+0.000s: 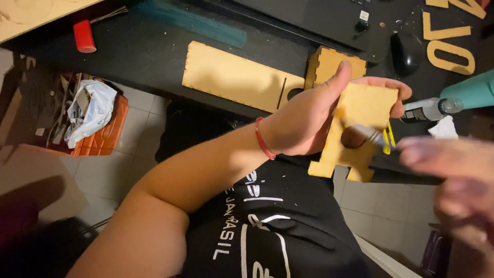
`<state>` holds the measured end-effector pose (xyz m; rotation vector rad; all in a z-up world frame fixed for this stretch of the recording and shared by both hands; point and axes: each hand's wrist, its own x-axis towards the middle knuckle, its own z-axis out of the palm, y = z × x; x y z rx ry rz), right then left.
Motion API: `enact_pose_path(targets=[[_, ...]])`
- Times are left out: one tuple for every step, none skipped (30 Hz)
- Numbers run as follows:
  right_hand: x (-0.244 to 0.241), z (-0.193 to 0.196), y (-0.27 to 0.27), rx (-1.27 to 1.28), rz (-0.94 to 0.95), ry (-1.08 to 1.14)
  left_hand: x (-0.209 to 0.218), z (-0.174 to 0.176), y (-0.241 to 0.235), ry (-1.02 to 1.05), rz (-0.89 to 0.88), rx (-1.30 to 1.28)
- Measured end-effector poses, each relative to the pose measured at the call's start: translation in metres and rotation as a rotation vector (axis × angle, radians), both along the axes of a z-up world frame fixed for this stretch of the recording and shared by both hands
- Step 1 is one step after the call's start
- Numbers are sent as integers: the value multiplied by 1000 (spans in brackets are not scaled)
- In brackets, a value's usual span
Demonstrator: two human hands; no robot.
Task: The person applies glue to two wooden parts using a brush. They first coat a small rectangular piece with a circular cutout, then switch to a longer rectangular piece and apply glue across its surface. The person repeatedly dips the brush into a glue container to reload adhesive during the process.
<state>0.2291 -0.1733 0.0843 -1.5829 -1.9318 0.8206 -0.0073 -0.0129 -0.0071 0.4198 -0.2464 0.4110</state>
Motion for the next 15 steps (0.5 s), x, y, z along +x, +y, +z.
enact_pose_path(targets=[[-15, 10, 4, -1, 4, 0, -1, 0, 0, 0, 4, -1], [-31, 20, 8, 81, 200, -208, -2, 1, 1, -25, 22, 20], [-46, 29, 12, 162, 397, -416, -2, 1, 2, -49, 41, 42], [-52, 33, 9, 158, 397, -414, -4, 1, 3, -48, 40, 37], [-58, 38, 5, 159, 413, -428, -6, 1, 4, -32, 47, 58], [-64, 42, 1, 161, 427, -444, -7, 1, 6, -16, 52, 80], [-55, 37, -3, 157, 425, -443, -5, 2, 6, -16, 49, 77], [-46, 31, -8, 61, 308, -307, -3, 2, 6, -6, 59, 45], [-37, 26, -13, -34, 190, -170, -1, 3, 6, 3, 68, 14], [-29, 21, -19, -129, 68, -31, -3, 6, 7, 4, 61, 9], [-20, 16, -25, -223, -55, 108, -4, 9, 7, 39, 60, 59], [-12, 11, -30, -310, -175, 247, -6, 13, 9, 73, 63, 112], [-17, 14, -24, -311, -178, 247, -4, 10, 8, 73, 60, 111], [-23, 18, -17, -225, 85, 51, -3, 8, 9, 47, 68, 108], [-29, 22, -9, -132, 344, -144, -3, 7, 10, 21, 76, 105]])
